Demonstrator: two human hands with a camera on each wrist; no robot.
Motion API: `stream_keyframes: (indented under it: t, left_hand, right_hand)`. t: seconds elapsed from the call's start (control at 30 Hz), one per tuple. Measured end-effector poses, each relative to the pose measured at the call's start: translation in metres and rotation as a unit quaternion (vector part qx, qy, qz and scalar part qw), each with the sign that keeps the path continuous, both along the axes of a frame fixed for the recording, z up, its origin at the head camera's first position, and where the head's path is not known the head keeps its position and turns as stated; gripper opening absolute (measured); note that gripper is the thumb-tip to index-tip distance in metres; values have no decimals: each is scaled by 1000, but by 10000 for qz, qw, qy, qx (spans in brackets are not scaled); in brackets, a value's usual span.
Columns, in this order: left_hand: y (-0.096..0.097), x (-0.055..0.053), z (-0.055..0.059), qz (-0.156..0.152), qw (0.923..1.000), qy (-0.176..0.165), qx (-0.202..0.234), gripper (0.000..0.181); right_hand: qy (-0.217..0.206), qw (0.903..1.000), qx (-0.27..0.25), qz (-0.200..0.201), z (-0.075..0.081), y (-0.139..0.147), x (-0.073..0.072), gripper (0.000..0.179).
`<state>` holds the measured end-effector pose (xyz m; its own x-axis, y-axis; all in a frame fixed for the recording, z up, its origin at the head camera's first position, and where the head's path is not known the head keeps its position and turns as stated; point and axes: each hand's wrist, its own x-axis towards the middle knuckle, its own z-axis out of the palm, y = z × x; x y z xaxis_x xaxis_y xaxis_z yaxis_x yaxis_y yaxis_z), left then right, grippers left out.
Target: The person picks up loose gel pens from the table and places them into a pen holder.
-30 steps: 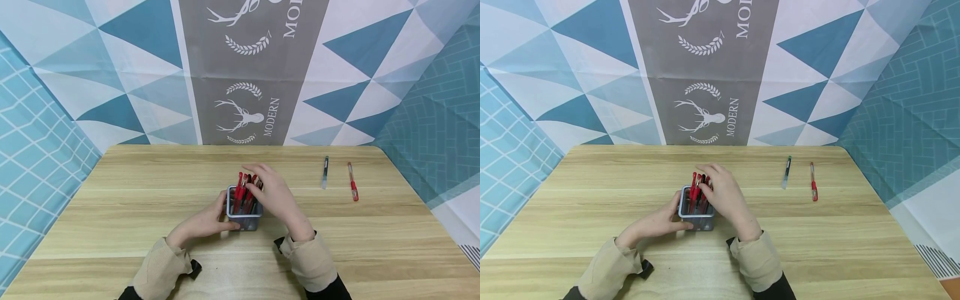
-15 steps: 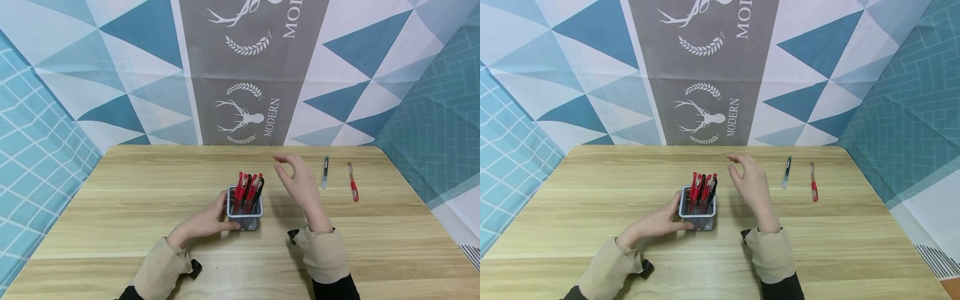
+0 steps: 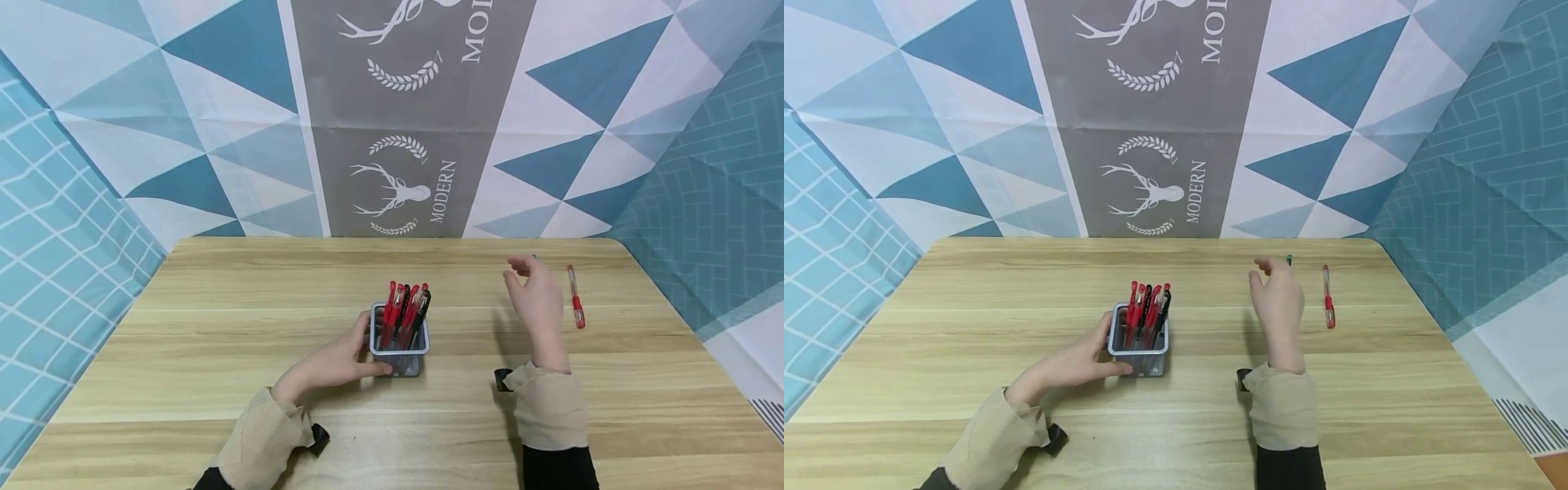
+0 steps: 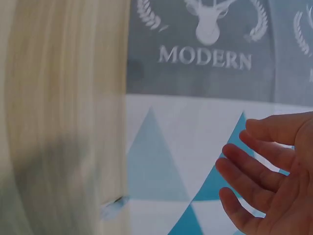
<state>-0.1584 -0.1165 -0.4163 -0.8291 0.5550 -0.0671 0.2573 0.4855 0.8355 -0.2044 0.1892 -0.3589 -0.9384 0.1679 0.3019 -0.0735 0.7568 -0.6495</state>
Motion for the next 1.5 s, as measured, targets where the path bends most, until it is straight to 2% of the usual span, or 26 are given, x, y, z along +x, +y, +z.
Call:
stream_keyframes:
  t: [0.13, 0.23, 0.47, 0.6, 0.77, 0.87, 1.03, 1.27, 1.4, 1.5]
  left_hand:
    - [0, 0, 0, -2, 10000, 43, 8, 91]
    - [-1, 1, 0, 0, 10000, 44, 4, 90]
    - [0, 0, 1, 13, 10000, 67, -54, 90]
    - [0, 0, 1, -6, 10000, 63, -26, 91]
    - [0, -1, 1, -12, 10000, 32, 38, 90]
    - [0, -1, 0, -4, 10000, -4, 28, 90]
    - [0, 0, 0, 5, 10000, 6, 7, 90]
    - [0, 1, 0, 30, 9999, 68, -70, 91]
    - [0, 1, 1, 47, 9999, 70, -63, 90]
    - [0, 1, 1, 40, 10000, 54, -32, 90]
  right_hand:
    - [-233, 9994, -51, -255, -6, 11, -2, 31]
    - [-423, 9987, -45, -290, -10, 19, -4, 33]
    - [-1075, 9938, 289, -33, -17, 31, -5, 40]
    - [-1683, 9846, 446, 152, -19, 34, -7, 47]
    - [-2426, 9684, 380, 432, -23, 36, -9, 51]
    - [-2713, 9598, 462, 560, -28, 35, -10, 49]
    - [-2913, 9519, 661, 676, -37, 36, -12, 50]
    - [-3204, 9406, 790, 801, -38, 37, -8, 54]
    - [-3174, 9407, 928, 753, -36, 37, -6, 53]
    - [-3006, 9445, 1131, 698, -36, 38, -7, 50]
